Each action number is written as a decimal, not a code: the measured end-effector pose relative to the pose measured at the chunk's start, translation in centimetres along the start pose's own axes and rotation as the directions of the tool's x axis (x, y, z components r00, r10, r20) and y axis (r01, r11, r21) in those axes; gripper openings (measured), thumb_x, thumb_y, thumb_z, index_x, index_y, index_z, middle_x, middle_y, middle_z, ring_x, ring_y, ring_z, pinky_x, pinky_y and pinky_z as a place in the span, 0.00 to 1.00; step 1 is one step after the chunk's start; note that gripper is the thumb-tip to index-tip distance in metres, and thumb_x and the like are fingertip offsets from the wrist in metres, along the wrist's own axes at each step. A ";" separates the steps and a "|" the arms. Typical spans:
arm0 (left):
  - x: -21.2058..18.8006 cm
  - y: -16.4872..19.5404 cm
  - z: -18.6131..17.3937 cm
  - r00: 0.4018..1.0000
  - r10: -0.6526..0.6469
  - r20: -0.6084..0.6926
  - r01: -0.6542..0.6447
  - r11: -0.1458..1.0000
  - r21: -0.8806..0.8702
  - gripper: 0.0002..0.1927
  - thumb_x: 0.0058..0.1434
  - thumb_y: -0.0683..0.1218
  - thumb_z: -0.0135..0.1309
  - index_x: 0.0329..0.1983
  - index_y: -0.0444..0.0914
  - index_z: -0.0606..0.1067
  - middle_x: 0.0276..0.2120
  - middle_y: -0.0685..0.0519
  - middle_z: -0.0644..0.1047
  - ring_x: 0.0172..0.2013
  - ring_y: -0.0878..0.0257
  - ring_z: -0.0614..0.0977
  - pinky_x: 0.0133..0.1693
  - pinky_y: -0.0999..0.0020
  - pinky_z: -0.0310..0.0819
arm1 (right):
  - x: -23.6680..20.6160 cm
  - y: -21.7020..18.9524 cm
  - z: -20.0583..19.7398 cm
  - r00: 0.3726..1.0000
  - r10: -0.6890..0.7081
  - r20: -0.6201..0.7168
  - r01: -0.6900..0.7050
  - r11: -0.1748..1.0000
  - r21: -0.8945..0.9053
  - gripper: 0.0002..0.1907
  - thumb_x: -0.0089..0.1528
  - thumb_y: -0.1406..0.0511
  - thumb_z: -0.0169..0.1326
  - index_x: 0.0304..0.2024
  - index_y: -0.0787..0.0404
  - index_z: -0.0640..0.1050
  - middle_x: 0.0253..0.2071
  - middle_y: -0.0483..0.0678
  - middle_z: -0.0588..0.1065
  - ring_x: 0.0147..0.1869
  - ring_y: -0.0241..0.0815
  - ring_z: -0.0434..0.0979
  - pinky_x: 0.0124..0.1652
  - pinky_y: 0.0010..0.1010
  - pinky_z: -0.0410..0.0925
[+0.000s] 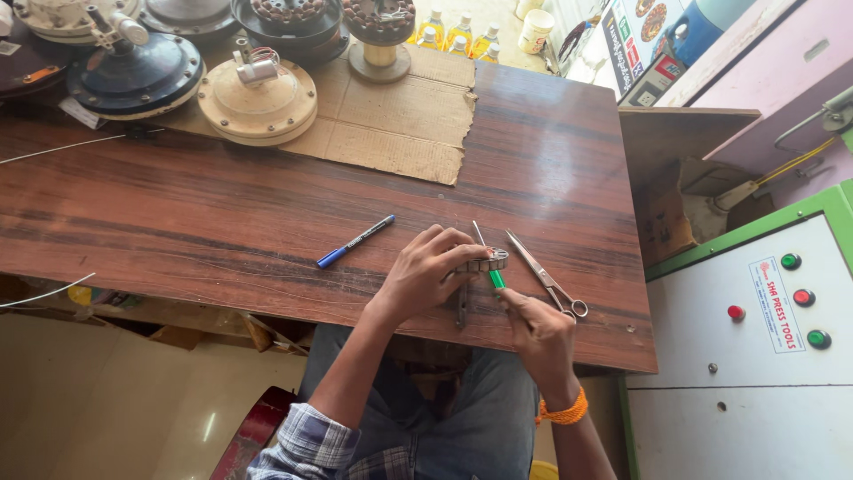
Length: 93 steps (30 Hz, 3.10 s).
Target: The person uses a screwdriver and scissors to adjust and trim wires on a small circular electrical component clamped to a workbench. They repeatedly reposition the component and manipulate the wires with both hands throughout the clip.
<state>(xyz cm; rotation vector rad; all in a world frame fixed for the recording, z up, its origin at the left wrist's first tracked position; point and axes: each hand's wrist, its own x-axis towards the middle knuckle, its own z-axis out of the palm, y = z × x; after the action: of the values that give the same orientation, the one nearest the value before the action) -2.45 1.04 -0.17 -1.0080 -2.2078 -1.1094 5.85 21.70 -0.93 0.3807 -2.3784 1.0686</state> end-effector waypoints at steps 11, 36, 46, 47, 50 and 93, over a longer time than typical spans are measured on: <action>-0.8 -0.9 0.2 0.998 0.043 -0.054 -0.047 0.997 -0.064 0.22 0.55 0.44 0.66 0.54 0.45 0.78 0.46 0.56 0.79 0.44 0.57 0.78 0.50 0.60 0.76 | 3.6 0.0 -2.6 0.857 0.370 0.357 -0.507 0.728 0.462 0.10 0.66 0.69 0.57 0.47 0.67 0.84 0.28 0.38 0.73 0.25 0.24 0.60 0.23 0.20 0.54; -1.1 -1.1 0.7 0.994 0.038 -0.098 -0.044 0.997 -0.058 0.21 0.56 0.43 0.66 0.53 0.42 0.77 0.45 0.55 0.79 0.45 0.56 0.78 0.49 0.60 0.76 | 3.7 -0.5 -4.9 0.719 0.151 0.678 -0.691 0.054 0.721 0.32 0.73 0.63 0.41 0.79 0.58 0.52 0.22 0.36 0.51 0.21 0.26 0.48 0.21 0.20 0.50; 0.5 0.6 -0.9 0.981 -0.192 -0.022 0.184 0.962 -0.201 0.27 0.59 0.60 0.62 0.56 0.42 0.74 0.38 0.52 0.82 0.40 0.57 0.83 0.44 0.60 0.76 | 7.2 -2.2 -3.9 0.628 0.154 0.763 -0.775 0.216 0.594 0.32 0.72 0.64 0.39 0.79 0.52 0.51 0.23 0.35 0.53 0.20 0.26 0.48 0.19 0.19 0.50; 1.2 0.6 -1.0 0.936 -0.347 0.062 0.352 0.904 -0.245 0.31 0.57 0.62 0.61 0.60 0.43 0.72 0.35 0.51 0.83 0.38 0.57 0.85 0.42 0.62 0.77 | 7.5 -2.4 -3.8 0.622 0.150 0.769 -0.776 0.250 0.579 0.32 0.72 0.64 0.39 0.79 0.52 0.51 0.22 0.35 0.54 0.20 0.26 0.48 0.19 0.19 0.50; 3.8 0.0 -0.7 0.821 -0.514 0.247 0.547 0.832 -0.087 0.27 0.57 0.61 0.59 0.56 0.45 0.77 0.31 0.51 0.84 0.37 0.56 0.87 0.39 0.60 0.77 | 7.9 -3.1 -3.5 0.610 0.165 0.775 -0.772 0.345 0.534 0.32 0.71 0.64 0.40 0.78 0.51 0.52 0.22 0.35 0.54 0.19 0.26 0.49 0.18 0.19 0.50; -0.3 1.1 -0.3 0.998 -0.053 -0.019 0.054 0.998 0.045 0.22 0.54 0.45 0.65 0.53 0.44 0.78 0.44 0.56 0.79 0.46 0.56 0.78 0.50 0.60 0.72 | -3.2 2.2 -0.2 0.954 0.275 0.117 -0.294 0.936 0.194 0.13 0.69 0.72 0.50 0.53 0.62 0.82 0.31 0.40 0.73 0.30 0.29 0.67 0.29 0.25 0.61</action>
<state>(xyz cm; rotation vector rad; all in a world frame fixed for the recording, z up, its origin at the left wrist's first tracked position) -1.42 1.14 0.30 -0.9213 -2.2477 -1.0819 7.60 23.45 -3.96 0.1586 -2.4578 1.4701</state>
